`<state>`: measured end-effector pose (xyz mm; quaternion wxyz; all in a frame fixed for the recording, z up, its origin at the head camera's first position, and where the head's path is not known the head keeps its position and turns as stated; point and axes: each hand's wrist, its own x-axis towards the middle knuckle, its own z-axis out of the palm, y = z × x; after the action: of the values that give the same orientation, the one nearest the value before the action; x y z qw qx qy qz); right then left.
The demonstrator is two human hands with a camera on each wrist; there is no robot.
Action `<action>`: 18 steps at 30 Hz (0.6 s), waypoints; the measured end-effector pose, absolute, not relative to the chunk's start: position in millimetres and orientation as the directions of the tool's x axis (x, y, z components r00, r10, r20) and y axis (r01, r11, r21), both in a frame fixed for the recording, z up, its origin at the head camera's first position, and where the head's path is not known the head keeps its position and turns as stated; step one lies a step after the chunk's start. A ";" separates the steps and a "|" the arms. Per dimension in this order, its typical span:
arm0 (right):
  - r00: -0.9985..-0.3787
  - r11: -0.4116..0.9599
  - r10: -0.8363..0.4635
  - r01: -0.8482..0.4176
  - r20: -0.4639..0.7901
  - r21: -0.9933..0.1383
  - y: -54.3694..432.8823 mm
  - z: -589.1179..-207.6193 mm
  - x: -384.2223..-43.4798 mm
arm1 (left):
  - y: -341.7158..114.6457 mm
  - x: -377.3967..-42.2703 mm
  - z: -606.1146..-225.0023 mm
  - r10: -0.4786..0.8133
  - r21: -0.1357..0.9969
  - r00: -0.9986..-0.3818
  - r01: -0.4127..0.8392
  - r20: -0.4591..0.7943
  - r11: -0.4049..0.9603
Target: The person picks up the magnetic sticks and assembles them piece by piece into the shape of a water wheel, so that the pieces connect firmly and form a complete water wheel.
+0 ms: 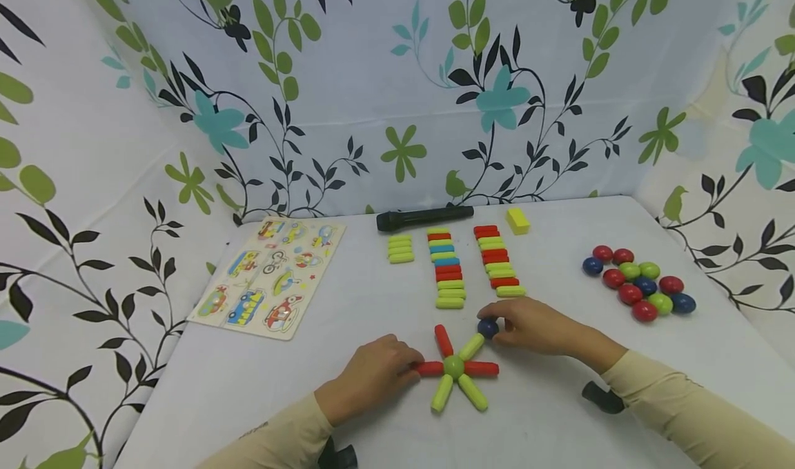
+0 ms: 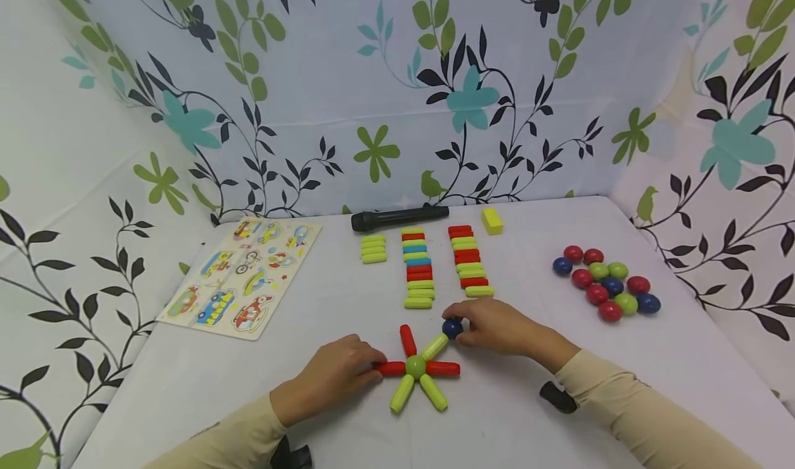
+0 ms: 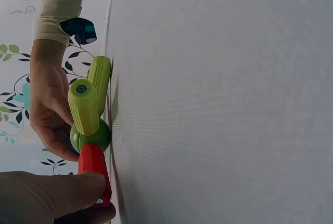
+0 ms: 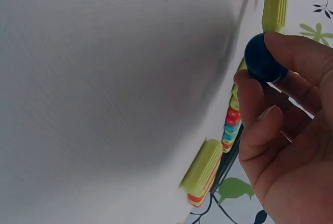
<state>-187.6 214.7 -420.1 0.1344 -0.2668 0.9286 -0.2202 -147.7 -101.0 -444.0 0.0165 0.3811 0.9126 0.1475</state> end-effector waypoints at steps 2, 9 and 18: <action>-0.819 0.760 -0.558 -0.441 -0.133 -0.477 214.9 -421.2 -187.6 | -101.2 -148.2 -442.9 0.703 0.283 -0.707 0.693 0.083 0.663; -0.805 0.749 -0.580 -0.467 -0.124 -0.469 216.6 -425.0 -189.3 | -100.9 -149.3 -439.3 0.715 0.289 -0.692 0.707 0.099 0.645; -0.922 0.877 -0.383 -0.343 -0.060 -0.337 261.5 -402.1 -206.4 | -100.6 -148.6 -440.0 0.720 0.295 -0.688 0.709 0.091 0.641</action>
<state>-206.4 261.5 -402.1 0.0625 -0.1877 0.9667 -0.1622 -148.6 -100.6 -440.0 0.0174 0.3943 0.9056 0.1552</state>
